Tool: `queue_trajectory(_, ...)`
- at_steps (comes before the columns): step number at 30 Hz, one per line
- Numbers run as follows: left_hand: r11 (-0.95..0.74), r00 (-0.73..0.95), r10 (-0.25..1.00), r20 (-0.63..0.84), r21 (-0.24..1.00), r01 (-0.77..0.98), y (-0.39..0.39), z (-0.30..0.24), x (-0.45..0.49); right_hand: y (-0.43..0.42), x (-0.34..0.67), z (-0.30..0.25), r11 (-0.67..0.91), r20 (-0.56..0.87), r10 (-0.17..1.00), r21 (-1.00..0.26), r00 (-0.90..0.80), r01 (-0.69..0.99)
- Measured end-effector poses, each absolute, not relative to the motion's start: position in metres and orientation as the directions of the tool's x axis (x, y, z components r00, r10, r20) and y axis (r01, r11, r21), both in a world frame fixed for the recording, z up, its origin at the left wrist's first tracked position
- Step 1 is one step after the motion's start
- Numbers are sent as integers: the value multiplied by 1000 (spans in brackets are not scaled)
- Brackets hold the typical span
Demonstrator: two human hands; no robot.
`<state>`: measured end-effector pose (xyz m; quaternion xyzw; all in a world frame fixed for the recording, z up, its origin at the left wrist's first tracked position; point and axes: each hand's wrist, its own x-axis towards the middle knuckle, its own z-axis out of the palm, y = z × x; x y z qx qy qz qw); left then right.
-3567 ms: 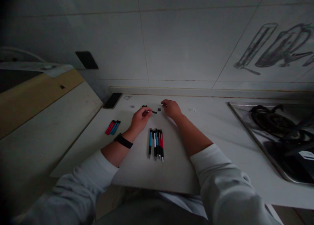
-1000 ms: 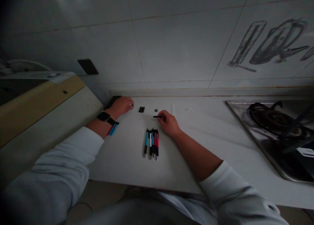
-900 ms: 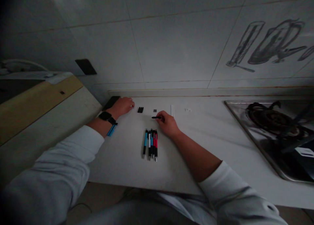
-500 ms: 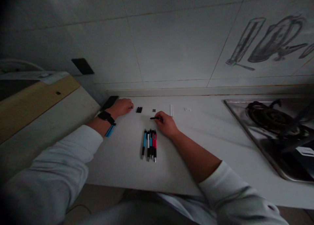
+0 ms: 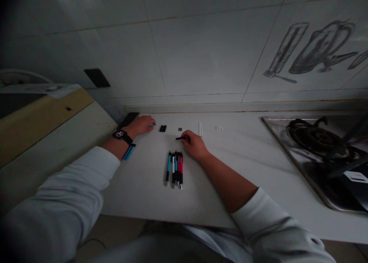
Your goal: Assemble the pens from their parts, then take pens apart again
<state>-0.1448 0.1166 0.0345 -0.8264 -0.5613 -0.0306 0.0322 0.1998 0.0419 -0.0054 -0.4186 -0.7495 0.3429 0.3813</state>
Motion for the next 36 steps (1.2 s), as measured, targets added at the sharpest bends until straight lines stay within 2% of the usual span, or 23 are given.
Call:
queue_trajectory(3, -390, 398, 914, 82, -96, 916, 108, 49, -138, 46, 199, -10, 383, 268, 902, -859, -339, 340)
queue_trajectory(5, -436, 444, 888, 116, -92, 895, 97, 60, -125, 49, 198, -13, 349, 244, 913, -883, -328, 313)
queue_trajectory(10, -672, 661, 735, 153, 32, 740, 56, 74, -69, 53, 196, -16, 234, 160, 919, -957, -361, 170)
queue_trajectory(13, -765, 744, 644, 177, 130, 631, 36, 70, -38, 52, 196, -14, 216, 137, 899, -965, -417, 148)
queue_trajectory(21, -784, 762, 615, 201, 256, 565, 26, 67, -22, 48, 200, -7, 234, 117, 843, -959, -524, 162)
queue_trajectory(27, -830, 817, 551, 174, 223, 512, 26, 64, -24, 50, 203, -2, 233, 57, 778, -951, -626, 204)
queue_trajectory(31, -787, 778, 610, 152, 234, 571, 30, 65, -26, 50, 201, -6, 230, 76, 812, -953, -579, 198)
queue_trajectory(36, -586, 508, 806, 306, 287, 758, 63, 62, -54, 51, 199, -11, 166, 55, 848, -972, -526, 166)
